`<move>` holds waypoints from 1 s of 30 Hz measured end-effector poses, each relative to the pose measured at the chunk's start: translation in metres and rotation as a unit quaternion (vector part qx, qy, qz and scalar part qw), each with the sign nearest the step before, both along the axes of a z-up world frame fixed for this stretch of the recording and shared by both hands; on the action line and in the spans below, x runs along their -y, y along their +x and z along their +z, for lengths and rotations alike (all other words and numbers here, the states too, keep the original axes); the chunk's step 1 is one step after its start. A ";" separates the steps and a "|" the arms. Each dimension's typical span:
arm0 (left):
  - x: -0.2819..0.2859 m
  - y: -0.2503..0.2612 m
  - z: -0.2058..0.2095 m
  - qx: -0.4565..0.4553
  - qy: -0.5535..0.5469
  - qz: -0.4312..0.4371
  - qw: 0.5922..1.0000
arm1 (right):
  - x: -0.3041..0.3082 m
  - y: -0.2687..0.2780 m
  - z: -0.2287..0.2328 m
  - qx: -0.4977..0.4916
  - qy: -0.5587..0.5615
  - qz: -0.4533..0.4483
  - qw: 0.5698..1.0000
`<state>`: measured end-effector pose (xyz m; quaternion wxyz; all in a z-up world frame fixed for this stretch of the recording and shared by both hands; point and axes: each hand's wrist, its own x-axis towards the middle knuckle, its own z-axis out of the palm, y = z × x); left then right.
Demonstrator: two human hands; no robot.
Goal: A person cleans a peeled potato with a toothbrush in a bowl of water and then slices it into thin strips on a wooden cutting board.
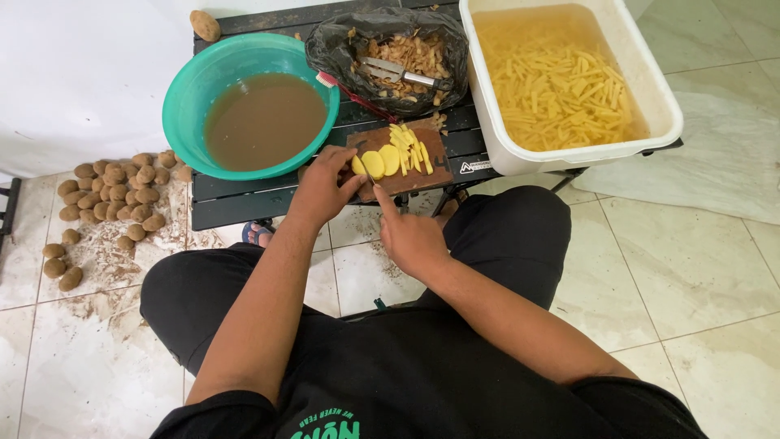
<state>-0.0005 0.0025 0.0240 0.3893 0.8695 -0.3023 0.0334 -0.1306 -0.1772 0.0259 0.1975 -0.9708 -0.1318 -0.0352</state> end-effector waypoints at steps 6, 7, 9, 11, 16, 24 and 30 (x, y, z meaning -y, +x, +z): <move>-0.002 0.000 0.006 -0.020 0.006 -0.006 1.000 | -0.001 0.001 0.012 0.000 0.008 0.003 1.000; -0.003 0.000 0.007 -0.021 0.006 -0.006 1.000 | -0.001 0.000 0.013 -0.001 0.008 0.003 1.000; -0.003 -0.001 0.008 -0.017 0.007 -0.007 1.000 | -0.002 -0.001 0.015 0.004 0.000 0.001 1.000; -0.003 0.001 0.007 -0.016 0.008 -0.011 1.000 | -0.001 0.000 0.011 0.006 -0.007 0.001 1.000; -0.004 0.003 0.011 -0.031 0.012 -0.020 0.999 | 0.001 0.002 0.005 -0.001 -0.008 0.005 1.000; -0.002 0.017 0.029 -0.054 0.088 -0.074 0.992 | -0.003 -0.004 0.007 0.032 -0.071 0.013 0.997; 0.009 0.036 0.021 0.005 0.241 -0.129 0.962 | -0.003 -0.001 0.003 0.059 -0.129 0.013 0.990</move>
